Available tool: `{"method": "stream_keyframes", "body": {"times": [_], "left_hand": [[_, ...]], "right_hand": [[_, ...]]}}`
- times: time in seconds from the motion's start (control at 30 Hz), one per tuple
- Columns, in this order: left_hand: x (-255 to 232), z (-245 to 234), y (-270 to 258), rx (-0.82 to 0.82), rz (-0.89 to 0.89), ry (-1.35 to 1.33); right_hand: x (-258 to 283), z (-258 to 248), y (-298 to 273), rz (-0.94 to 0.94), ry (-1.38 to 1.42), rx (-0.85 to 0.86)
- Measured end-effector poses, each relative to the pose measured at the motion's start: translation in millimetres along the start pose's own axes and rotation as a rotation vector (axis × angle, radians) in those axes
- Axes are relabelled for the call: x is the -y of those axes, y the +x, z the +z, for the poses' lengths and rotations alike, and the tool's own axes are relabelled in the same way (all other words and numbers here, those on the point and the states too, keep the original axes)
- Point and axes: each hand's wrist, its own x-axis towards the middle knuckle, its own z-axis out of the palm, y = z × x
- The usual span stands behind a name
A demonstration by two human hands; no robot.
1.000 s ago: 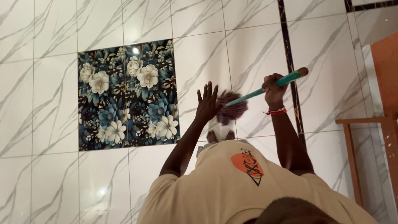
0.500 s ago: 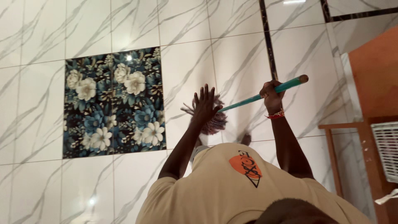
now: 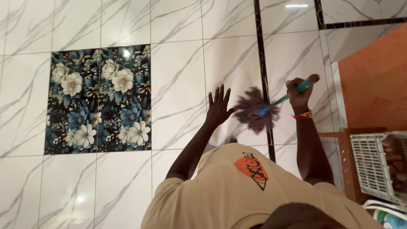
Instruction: The person mops a tiled floor using a mop, moving the tool across the marble-patterned white tiles and a decorative floral section.
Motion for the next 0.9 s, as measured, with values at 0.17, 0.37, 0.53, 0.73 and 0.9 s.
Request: {"method": "stream_keyframes", "body": {"times": [0.17, 0.37, 0.53, 0.73, 0.9], "left_hand": [[4.9, -2.3, -4.1, 0.020, -0.066, 0.008], [16.9, -6.2, -13.6, 0.029, -0.061, 0.030], [20.1, -9.5, -18.5, 0.032, -0.035, 0.020], [20.6, -3.1, -19.7, 0.009, -0.002, 0.067], [5.1, 3.5, -15.0, 0.049, -0.028, 0.058]], "right_hand": [[-43.0, 1.8, -2.3, -0.103, 0.030, 0.021], [-21.0, 26.7, -22.4, -0.061, 0.122, -0.039], [18.3, 42.3, -43.0, 0.050, 0.273, -0.113], [19.5, 48.7, -53.4, 0.142, 0.445, -0.273], [-1.9, 48.7, -54.5, 0.061, 0.534, -0.270]]}}
